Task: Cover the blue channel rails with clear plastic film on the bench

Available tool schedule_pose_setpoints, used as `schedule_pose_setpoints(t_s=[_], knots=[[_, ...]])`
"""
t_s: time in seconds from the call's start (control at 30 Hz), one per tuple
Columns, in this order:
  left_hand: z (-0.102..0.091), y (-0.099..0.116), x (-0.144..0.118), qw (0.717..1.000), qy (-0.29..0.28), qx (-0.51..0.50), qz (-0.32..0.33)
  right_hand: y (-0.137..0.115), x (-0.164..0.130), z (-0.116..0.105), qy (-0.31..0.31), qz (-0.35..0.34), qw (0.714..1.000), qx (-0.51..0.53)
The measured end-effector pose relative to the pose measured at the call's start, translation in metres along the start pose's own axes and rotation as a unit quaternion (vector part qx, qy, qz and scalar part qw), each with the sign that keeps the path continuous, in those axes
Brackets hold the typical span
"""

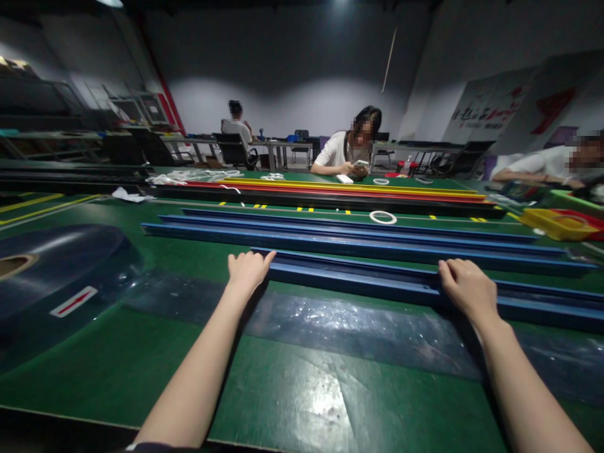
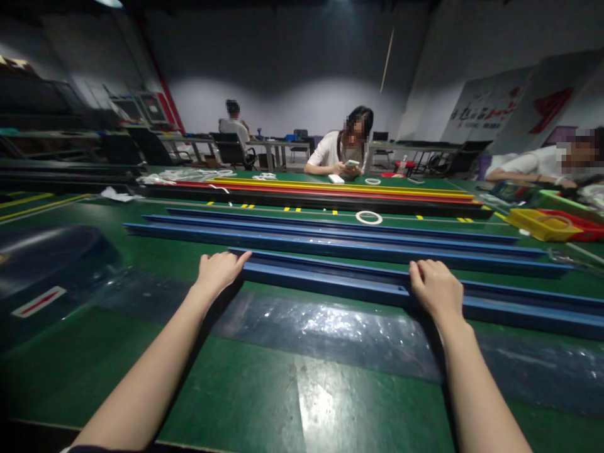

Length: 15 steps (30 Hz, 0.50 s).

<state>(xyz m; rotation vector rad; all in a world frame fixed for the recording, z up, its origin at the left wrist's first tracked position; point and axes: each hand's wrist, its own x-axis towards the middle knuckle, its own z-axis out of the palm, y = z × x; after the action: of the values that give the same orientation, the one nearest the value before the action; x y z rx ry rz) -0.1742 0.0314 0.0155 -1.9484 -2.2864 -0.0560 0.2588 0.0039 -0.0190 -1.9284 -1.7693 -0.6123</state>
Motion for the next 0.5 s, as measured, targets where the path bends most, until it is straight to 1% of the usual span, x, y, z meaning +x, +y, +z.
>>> schedule_pose_setpoints(t_s=[0.1, 0.17, 0.23, 0.3, 0.37, 0.43, 0.5], knots=[[0.003, -0.001, 0.0, 0.999, 0.037, 0.014, -0.018, 0.011, 0.001, 0.003, -0.02, 0.039, 0.999, 0.004], [0.005, 0.001, -0.001, 0.996, 0.081, 0.018, -0.021, 0.014, 0.001, 0.007, -0.032, 0.044, 0.999, -0.003], [0.006, 0.007, -0.003, 0.99, 0.138, 0.018, -0.003, 0.014, 0.001, 0.01, -0.033, 0.037, 0.999, -0.012], [0.007, 0.016, -0.005, 0.978, 0.204, 0.016, 0.042, 0.012, 0.001, 0.012, -0.031, 0.056, 0.998, -0.016], [0.005, 0.028, -0.01, 0.961, 0.258, 0.007, 0.104, 0.009, 0.002, 0.013, -0.035, 0.103, 0.994, -0.018], [0.004, 0.043, -0.016, 0.945, 0.282, -0.007, 0.164, 0.006, 0.002, 0.012, -0.045, 0.139, 0.989, -0.021], [0.004, 0.059, -0.023, 0.933, 0.284, -0.023, 0.218, 0.001, 0.002, 0.011, -0.051, 0.147, 0.987, -0.029]])
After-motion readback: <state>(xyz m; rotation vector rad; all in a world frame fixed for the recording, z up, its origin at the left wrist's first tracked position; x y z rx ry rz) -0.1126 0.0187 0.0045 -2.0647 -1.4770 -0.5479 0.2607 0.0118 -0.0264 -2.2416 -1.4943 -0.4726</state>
